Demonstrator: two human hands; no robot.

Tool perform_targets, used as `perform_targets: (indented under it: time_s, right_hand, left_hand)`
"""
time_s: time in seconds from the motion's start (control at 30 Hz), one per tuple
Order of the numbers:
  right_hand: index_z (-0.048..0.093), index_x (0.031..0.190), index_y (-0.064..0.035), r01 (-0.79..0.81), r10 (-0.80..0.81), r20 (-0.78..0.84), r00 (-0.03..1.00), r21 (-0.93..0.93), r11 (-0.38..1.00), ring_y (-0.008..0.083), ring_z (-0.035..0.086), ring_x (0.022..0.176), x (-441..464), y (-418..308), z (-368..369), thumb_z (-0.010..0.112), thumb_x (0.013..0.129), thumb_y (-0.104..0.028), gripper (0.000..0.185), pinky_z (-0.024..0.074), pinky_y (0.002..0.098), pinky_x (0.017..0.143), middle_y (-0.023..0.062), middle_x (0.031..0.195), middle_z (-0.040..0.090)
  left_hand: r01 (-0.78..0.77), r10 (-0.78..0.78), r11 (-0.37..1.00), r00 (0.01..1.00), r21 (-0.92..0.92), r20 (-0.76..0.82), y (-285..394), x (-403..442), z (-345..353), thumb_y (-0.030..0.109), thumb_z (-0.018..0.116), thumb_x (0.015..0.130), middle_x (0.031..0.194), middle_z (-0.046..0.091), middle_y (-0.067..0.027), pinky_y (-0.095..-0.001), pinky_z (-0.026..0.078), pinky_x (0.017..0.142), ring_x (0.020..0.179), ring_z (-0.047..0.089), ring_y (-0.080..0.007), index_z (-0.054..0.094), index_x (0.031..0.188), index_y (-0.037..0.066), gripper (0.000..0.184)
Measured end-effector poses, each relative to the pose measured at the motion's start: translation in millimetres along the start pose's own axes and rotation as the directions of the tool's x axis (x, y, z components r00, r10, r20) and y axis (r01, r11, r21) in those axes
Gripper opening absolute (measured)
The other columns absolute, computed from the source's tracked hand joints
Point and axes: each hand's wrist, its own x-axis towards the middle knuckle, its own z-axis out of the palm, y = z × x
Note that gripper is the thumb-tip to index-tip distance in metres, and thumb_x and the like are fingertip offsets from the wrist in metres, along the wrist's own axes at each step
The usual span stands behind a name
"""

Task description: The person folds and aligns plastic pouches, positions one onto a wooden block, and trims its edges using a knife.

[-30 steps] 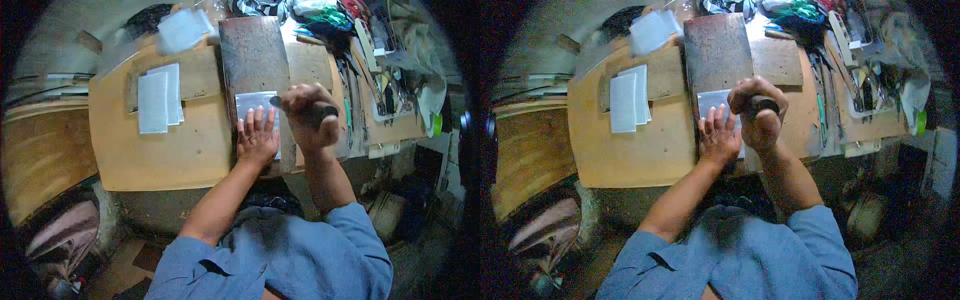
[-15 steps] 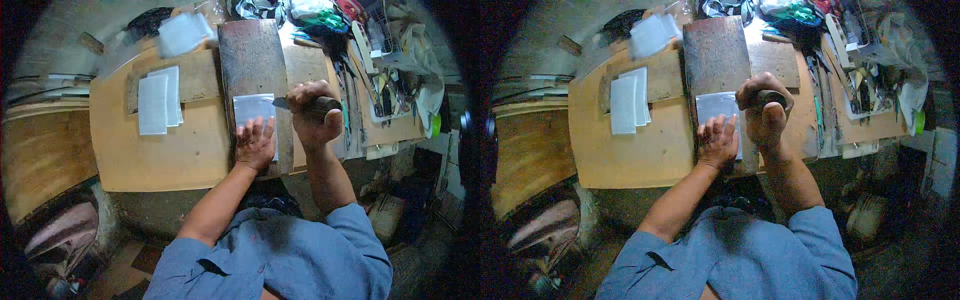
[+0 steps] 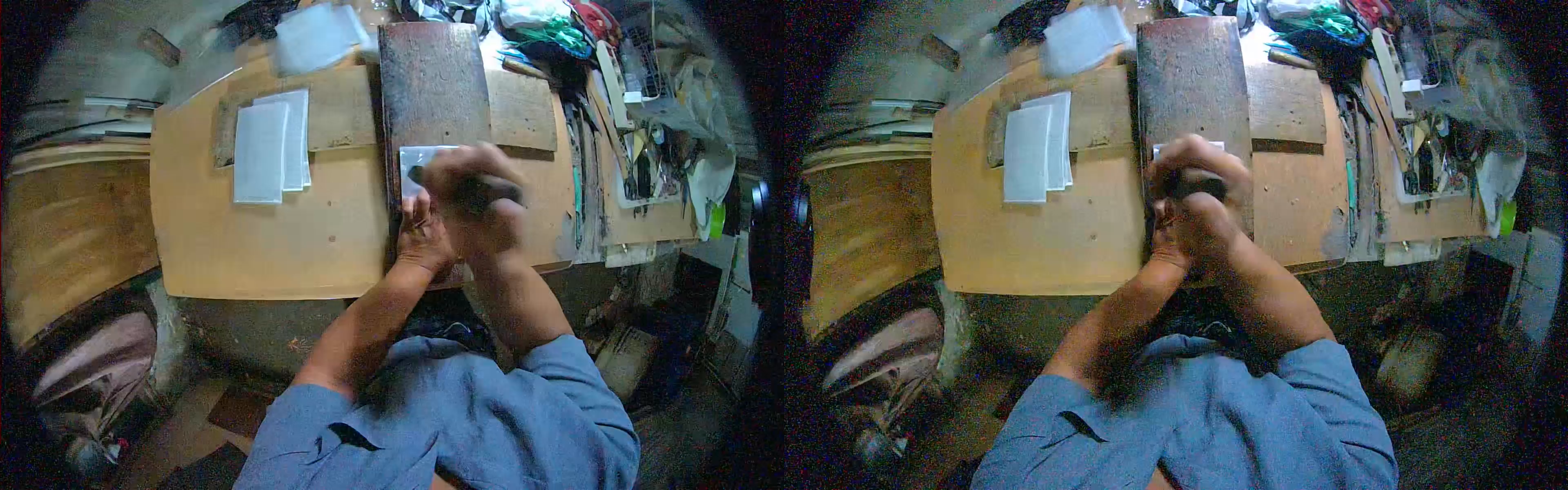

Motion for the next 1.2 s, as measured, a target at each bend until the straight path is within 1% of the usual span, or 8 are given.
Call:
perform_targets:
  time_s: [0.2,0.33,0.43,0.6,0.87,1.03,1.1,1.2]
  right_hand:
    - [0.052,0.078,0.0027,0.071,-0.048,-0.227,0.973,0.094,0.993,0.0157,0.048,0.062,3,-3,4,0.063,0.068,-0.068,0.072,0.0413,0.0285,0.056,0.0086,0.07,0.051]
    - [0.053,0.092,-0.0002,-0.004,0.004,0.017,1.0,0.004,1.0,0.0221,0.048,0.076,-3,2,-21,0.065,0.073,-0.056,0.06,0.0397,0.0356,0.069,0.0109,0.086,0.052]
    - [0.053,0.091,0.0006,-0.052,0.055,-0.139,0.989,0.023,0.998,0.0214,0.047,0.074,2,-6,-17,0.064,0.073,-0.058,0.063,0.0397,0.0348,0.066,0.0111,0.083,0.052]
    - [0.051,0.091,-0.0002,0.051,-0.049,0.061,0.997,-0.018,0.999,0.0223,0.046,0.072,-1,-10,-30,0.062,0.075,-0.057,0.06,0.0381,0.0361,0.068,0.0101,0.08,0.05]
    - [0.052,0.093,-0.0001,0.075,-0.061,-0.099,0.993,0.136,0.988,0.0222,0.046,0.074,-13,-28,-33,0.061,0.076,-0.056,0.059,0.037,0.0347,0.07,0.0106,0.081,0.051]
    - [0.051,0.09,0.0022,0.14,-0.103,-0.294,0.95,0.109,0.984,0.0214,0.046,0.071,-8,-21,-43,0.061,0.075,-0.059,0.064,0.0362,0.0331,0.067,0.0109,0.075,0.049]
    - [0.051,0.089,0.0027,0.015,-0.019,-0.069,0.997,-0.069,0.998,0.0216,0.047,0.071,-10,-28,-53,0.06,0.076,-0.059,0.064,0.0365,0.0332,0.066,0.0118,0.075,0.05]
    - [0.05,0.085,0.0027,0.034,-0.056,-0.151,0.987,-0.144,0.989,0.0213,0.047,0.069,-6,-26,-48,0.058,0.077,-0.06,0.063,0.0363,0.0326,0.064,0.0115,0.074,0.051]
  left_hand:
    - [0.006,-0.001,0.999,0.991,-0.034,0.131,-1,3,5,0.024,0.056,0.067,0.11,0.045,-0.0097,-0.0444,0.03,0.09,0.106,0.039,-0.028,0.059,0.101,0.007,0.038]
    - [0.084,-0.062,0.991,0.98,-0.109,0.187,4,5,-11,0.025,0.057,0.069,0.111,0.046,-0.0085,-0.0446,0.03,0.088,0.107,0.04,-0.0269,0.058,0.101,0.009,0.035]
    - [0.048,-0.056,0.993,0.995,-0.103,-0.078,6,6,-10,0.03,0.059,0.073,0.112,0.047,-0.0081,-0.0449,0.03,0.088,0.108,0.039,-0.0265,0.057,0.104,0.013,0.036]
    - [-0.014,0.01,0.997,0.999,0.082,0.053,2,2,0,0.034,0.059,0.075,0.115,0.047,-0.0067,-0.0438,0.029,0.09,0.107,0.04,-0.0271,0.054,0.113,0.018,0.041]
    - [-0.036,0.039,0.994,0.999,0.099,-0.026,2,1,4,0.034,0.06,0.075,0.113,0.047,-0.0061,-0.0429,0.03,0.087,0.106,0.039,-0.0259,0.052,0.117,0.019,0.046]
    - [-0.035,0.037,0.995,0.999,0.093,-0.021,2,7,-3,0.034,0.06,0.075,0.114,0.046,-0.0067,-0.0427,0.03,0.087,0.106,0.039,-0.027,0.051,0.119,0.018,0.047]
    - [-0.018,0.018,0.996,1.0,0.085,-0.004,2,7,-2,0.032,0.061,0.075,0.114,0.046,-0.0064,-0.0436,0.031,0.087,0.107,0.04,-0.0267,0.052,0.119,0.018,0.048]
    - [-0.019,0.02,0.997,1.0,0.079,-0.011,4,5,-1,0.031,0.062,0.074,0.115,0.047,-0.006,-0.0445,0.032,0.087,0.107,0.041,-0.0262,0.053,0.12,0.018,0.049]
